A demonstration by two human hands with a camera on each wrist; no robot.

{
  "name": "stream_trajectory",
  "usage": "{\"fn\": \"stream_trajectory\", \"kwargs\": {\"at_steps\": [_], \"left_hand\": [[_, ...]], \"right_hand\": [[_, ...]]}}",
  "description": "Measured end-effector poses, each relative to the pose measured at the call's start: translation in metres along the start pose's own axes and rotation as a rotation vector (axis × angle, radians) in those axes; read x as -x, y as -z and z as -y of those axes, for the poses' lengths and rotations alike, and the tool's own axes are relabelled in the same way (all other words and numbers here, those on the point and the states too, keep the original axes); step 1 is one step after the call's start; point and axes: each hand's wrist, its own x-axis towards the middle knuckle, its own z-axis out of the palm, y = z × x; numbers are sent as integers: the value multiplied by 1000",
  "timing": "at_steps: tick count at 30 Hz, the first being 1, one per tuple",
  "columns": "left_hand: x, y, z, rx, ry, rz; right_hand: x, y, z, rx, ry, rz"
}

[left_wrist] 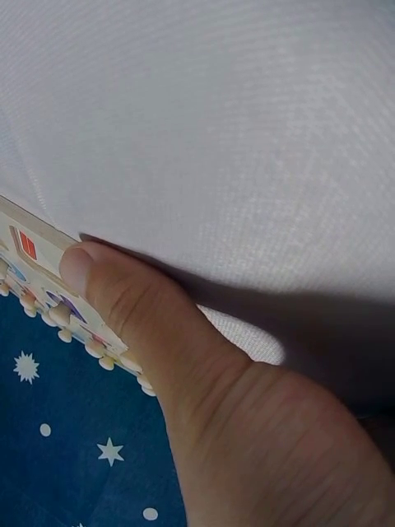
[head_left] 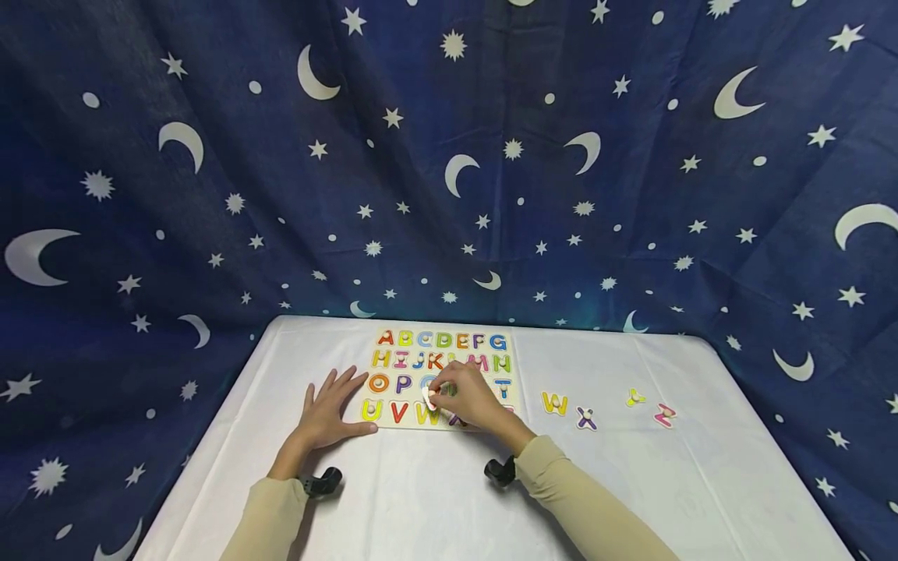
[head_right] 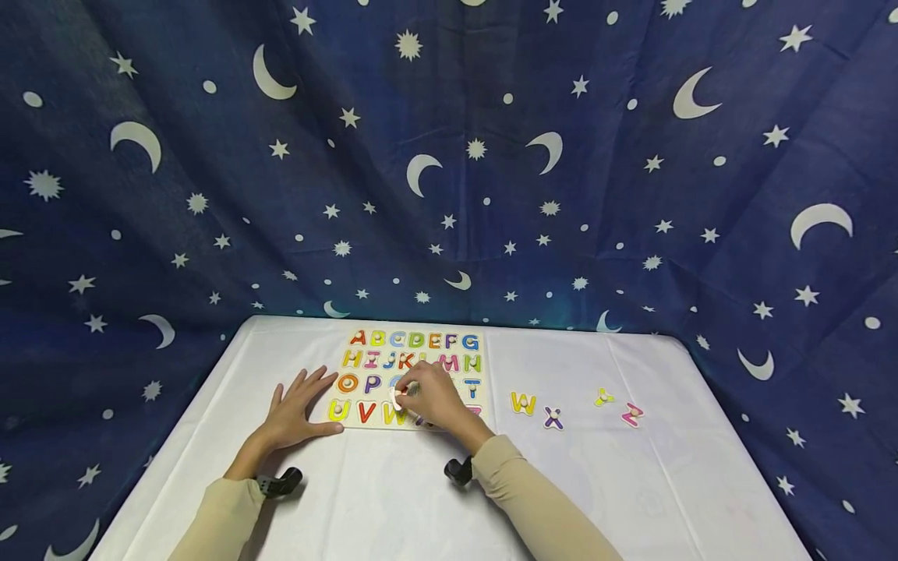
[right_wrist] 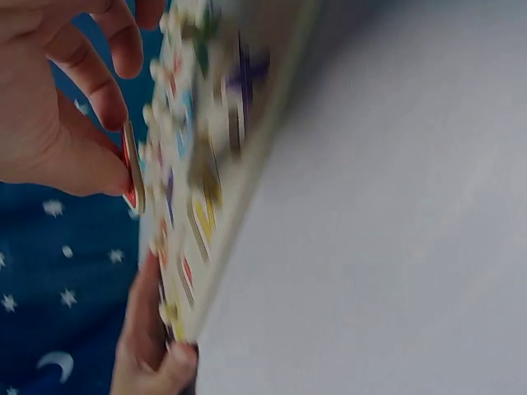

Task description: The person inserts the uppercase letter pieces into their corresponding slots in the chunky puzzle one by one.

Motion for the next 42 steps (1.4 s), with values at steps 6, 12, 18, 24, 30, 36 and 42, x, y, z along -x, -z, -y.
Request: {"fn": "stream_trajectory", "kwargs": {"at_steps": [6, 12, 18, 24, 30, 36, 42], "left_hand": [[0, 1, 1, -10, -7, 7], [0, 1, 2, -10, -8, 14], [0, 1, 1, -8, -17, 7], [0, 3, -1, -12, -28, -6], [1, 3, -2, -13, -24, 5], [2, 1, -2, -9, -22, 0], [1, 2, -1, -6, -13, 8]], "right_hand": [[-15, -33, 13, 67, 11, 6], [-20, -51, 22, 132, -8, 14], [-19, -61, 22, 193, -33, 28], [-17, -63, 25, 203, -42, 25], [-17, -63, 26, 205, -57, 42], [-16, -58, 25, 198, -34, 71], [-15, -35, 15, 131, 40, 96]]}}
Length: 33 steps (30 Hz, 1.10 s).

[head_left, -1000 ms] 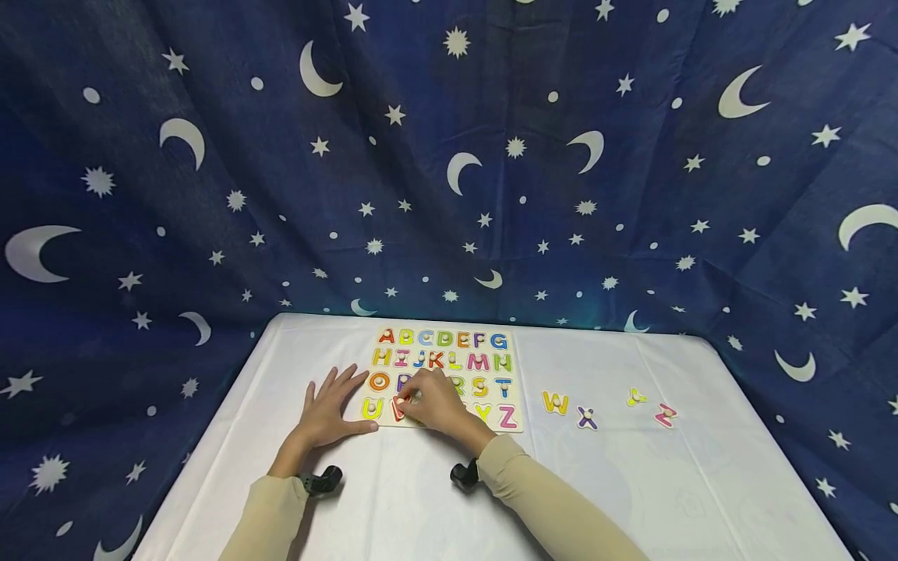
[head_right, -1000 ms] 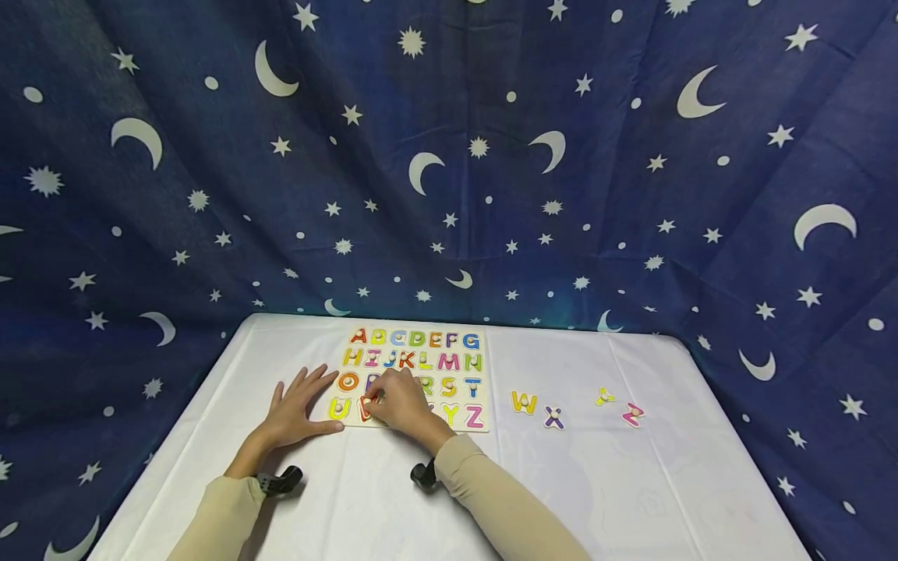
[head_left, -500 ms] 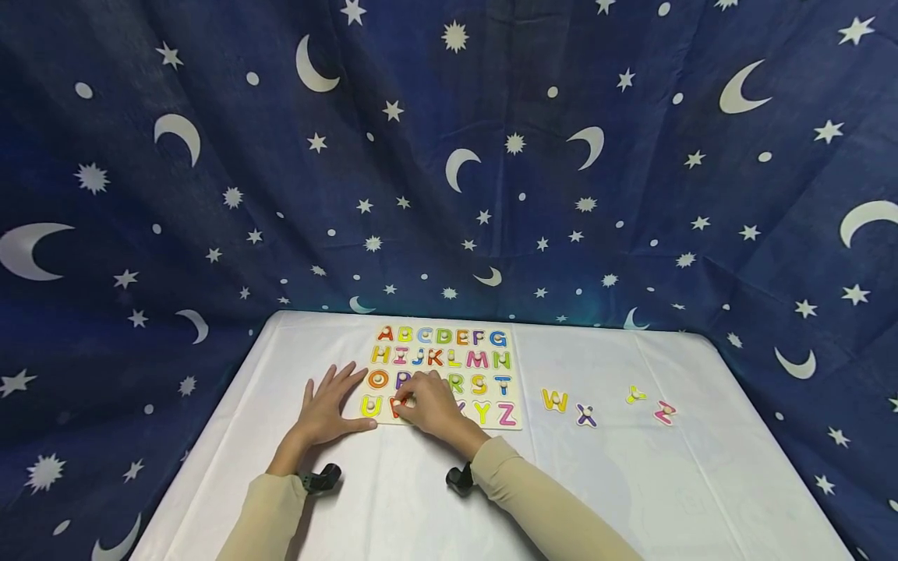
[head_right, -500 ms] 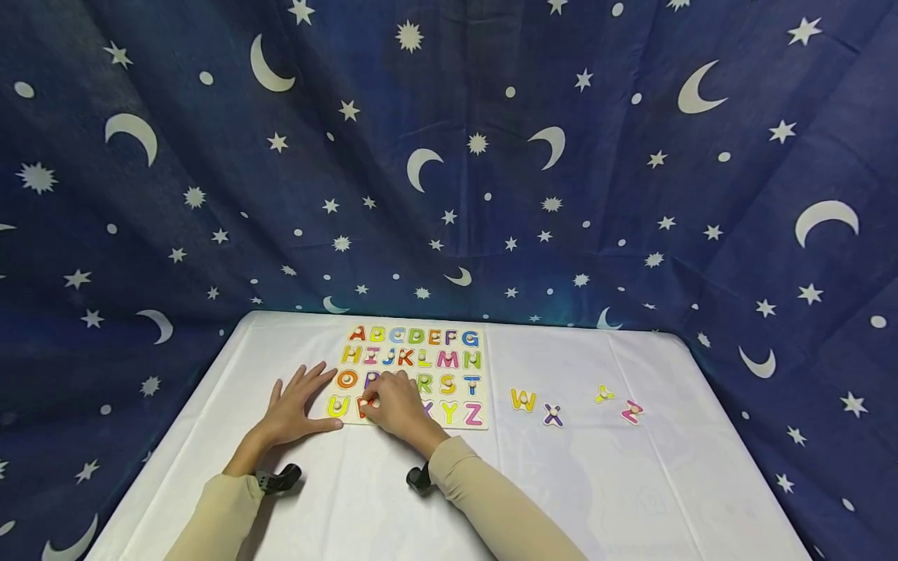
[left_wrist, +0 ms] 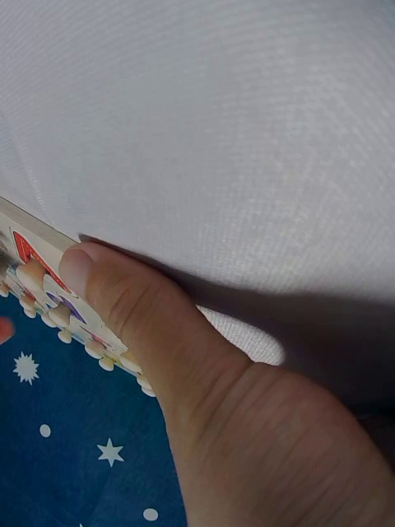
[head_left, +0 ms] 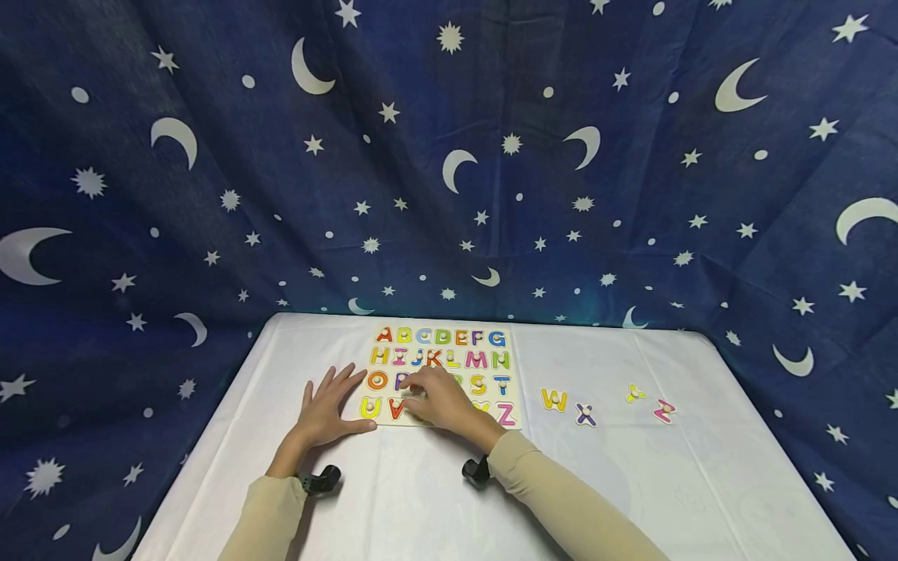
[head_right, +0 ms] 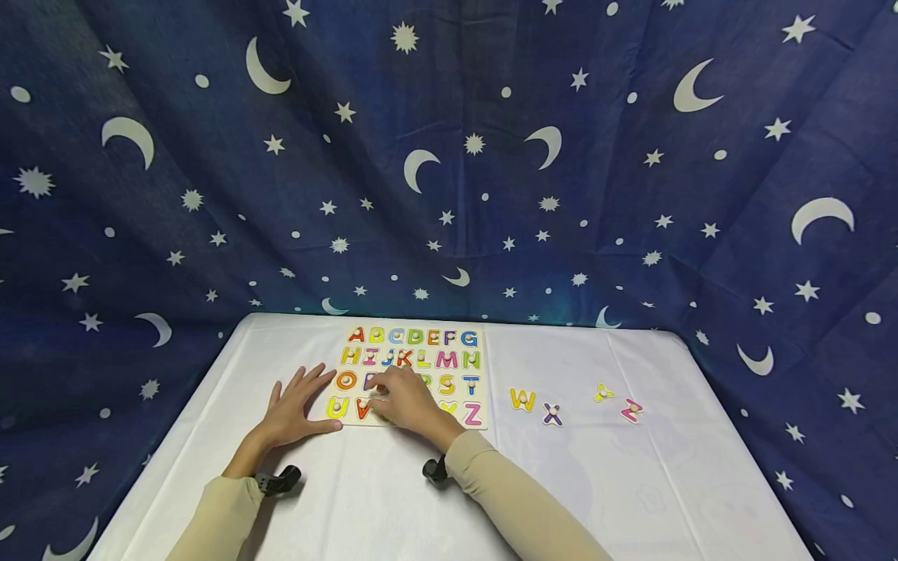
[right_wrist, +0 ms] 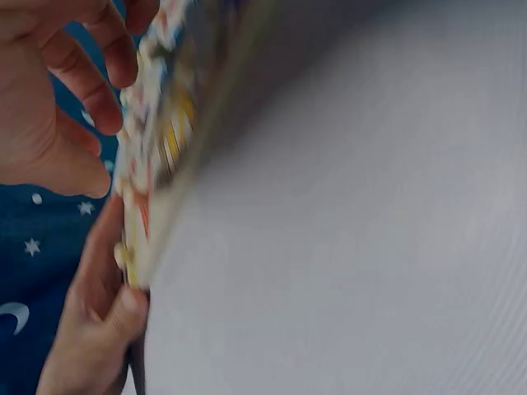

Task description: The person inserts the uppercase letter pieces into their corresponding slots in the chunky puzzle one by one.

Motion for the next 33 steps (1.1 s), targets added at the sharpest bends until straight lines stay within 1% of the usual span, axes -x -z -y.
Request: {"fn": "stream_trajectory", "kwargs": {"at_steps": [2, 4, 8, 12, 16, 21, 22, 27, 31, 33], "left_hand": [[0, 0, 0, 0, 3, 1], [0, -1, 1, 5, 3, -1], [0, -2, 1, 8, 11, 5], [-1, -2, 1, 8, 16, 9], [-2, -2, 2, 3, 20, 11], [0, -1, 0, 5, 14, 12], [0, -1, 0, 8, 13, 13], [0, 0, 0, 9, 18, 12], [-1, 0, 0, 7, 16, 13], [-1, 0, 0, 6, 13, 13]], "right_hand": [[2, 12, -6, -18, 18, 0], [7, 24, -14, -35, 16, 10], [22, 47, -32, -50, 6, 9], [42, 65, -54, -64, -30, -34], [65, 80, -81, -62, -87, -90], [97, 97, -115, -27, -154, -159], [104, 100, -121, -23, -178, -166], [131, 112, -143, 20, -281, -161], [146, 117, -155, 50, -296, -142], [151, 119, -158, 48, -287, -140]]}}
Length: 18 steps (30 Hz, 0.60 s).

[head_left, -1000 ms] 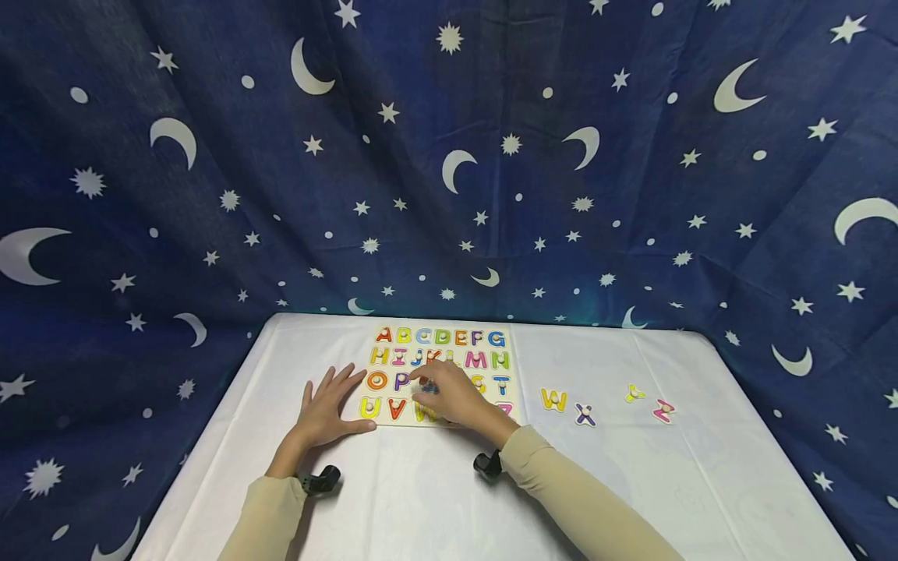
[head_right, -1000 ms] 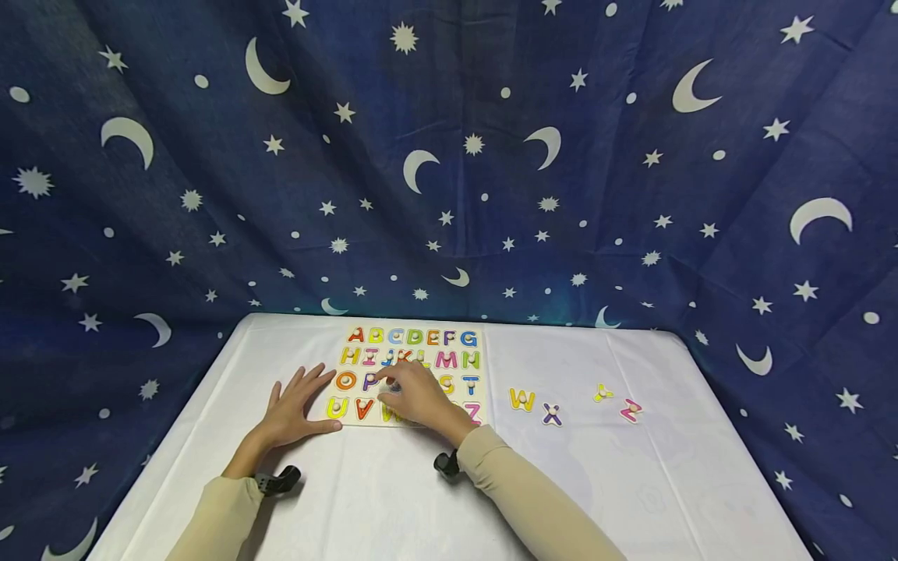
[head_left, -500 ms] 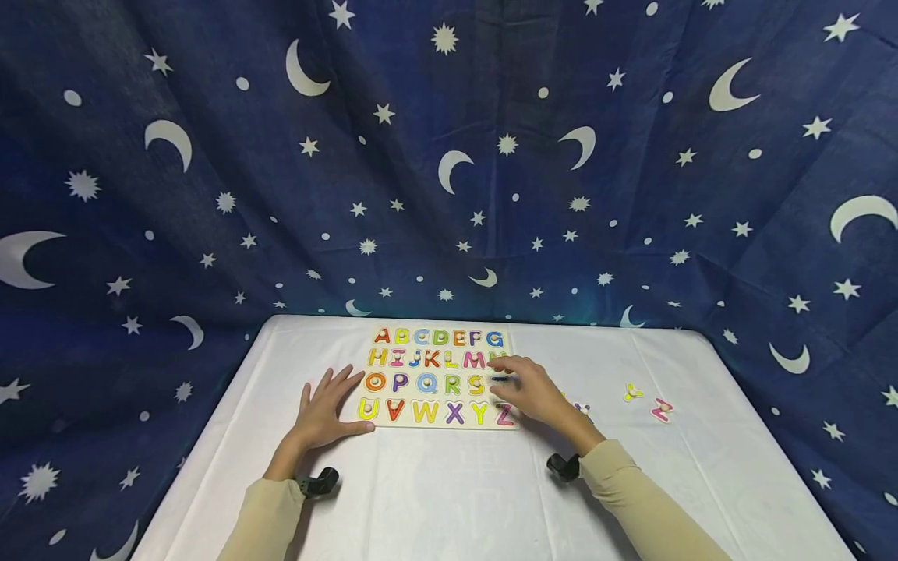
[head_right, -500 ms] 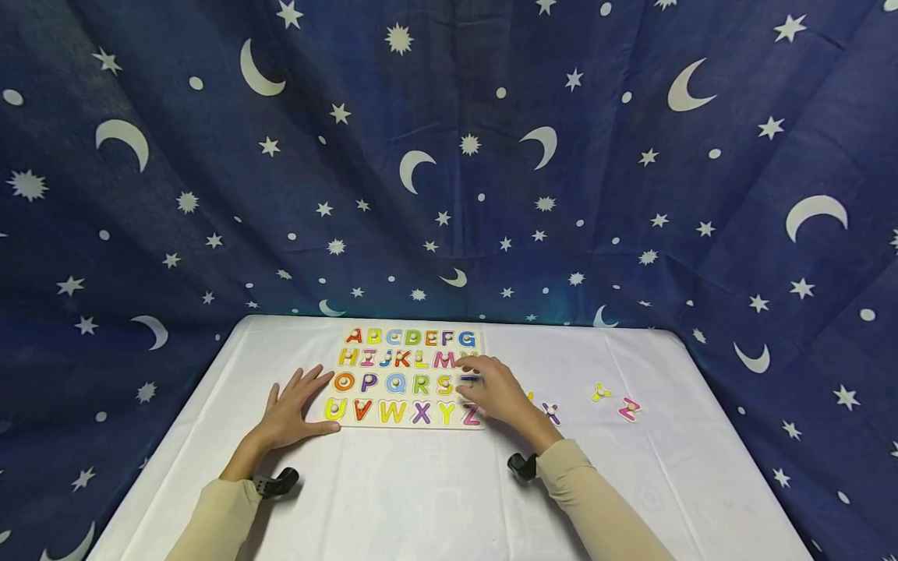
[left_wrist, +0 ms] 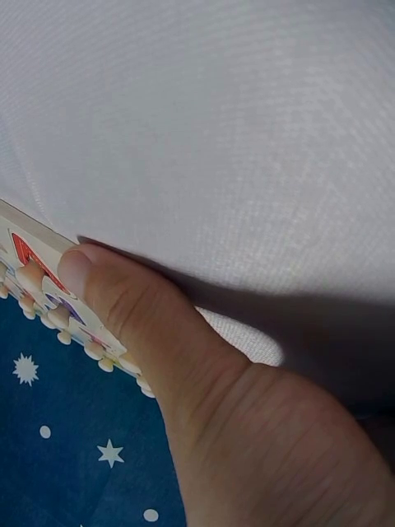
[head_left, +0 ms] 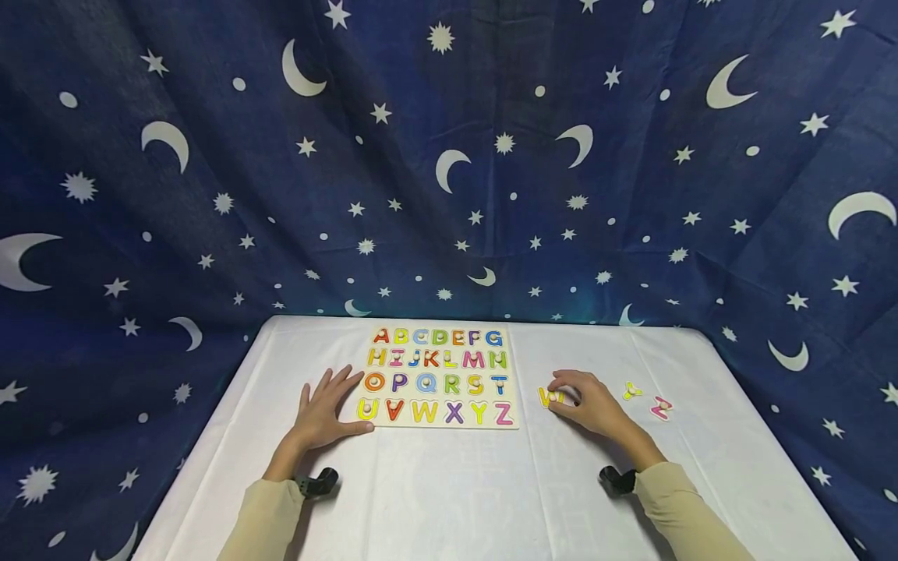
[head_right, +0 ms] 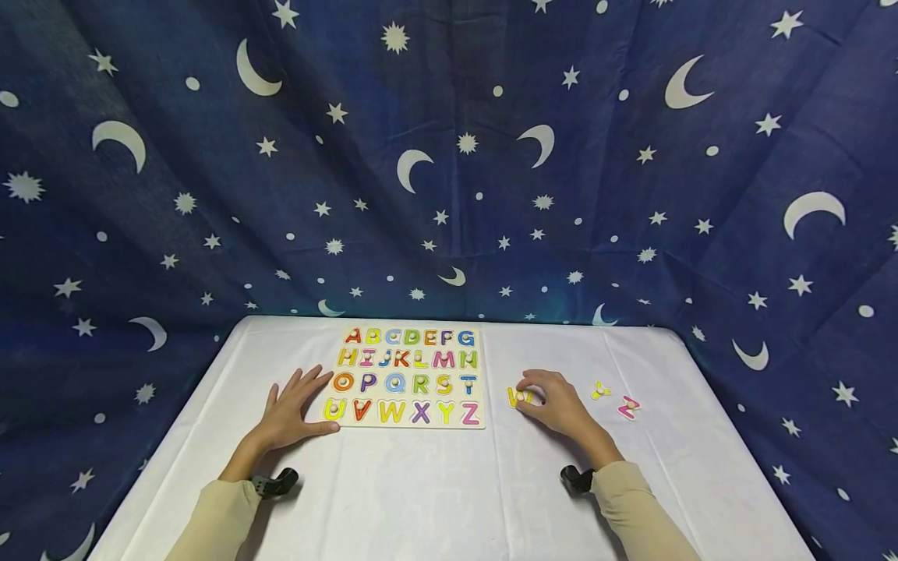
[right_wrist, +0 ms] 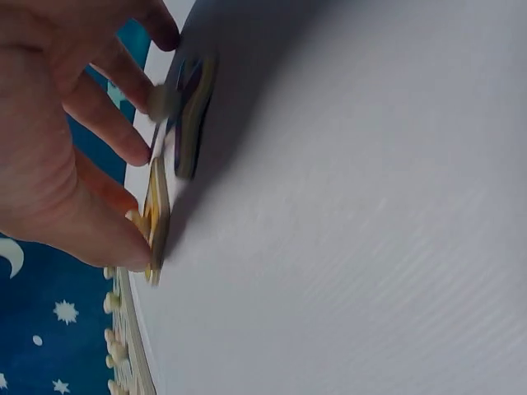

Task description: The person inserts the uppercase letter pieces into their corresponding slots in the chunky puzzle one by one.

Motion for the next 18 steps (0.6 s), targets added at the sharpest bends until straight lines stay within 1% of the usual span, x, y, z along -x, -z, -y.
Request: {"fn": "stream_trajectory", "kwargs": {"at_steps": [8, 11, 15, 18], "left_hand": [[-1, -2, 2, -3, 1, -3], [-1, -2, 3, -5, 3, -2], [-1, -2, 2, -8, 7, -1], [-1, -2, 0, -9, 6, -2]], "right_hand": [[4, 1, -6, -40, 20, -9], [4, 0, -6, -45, 1, -10], [2, -2, -5, -16, -36, -16], [1, -3, -3, 6, -31, -39]]}}
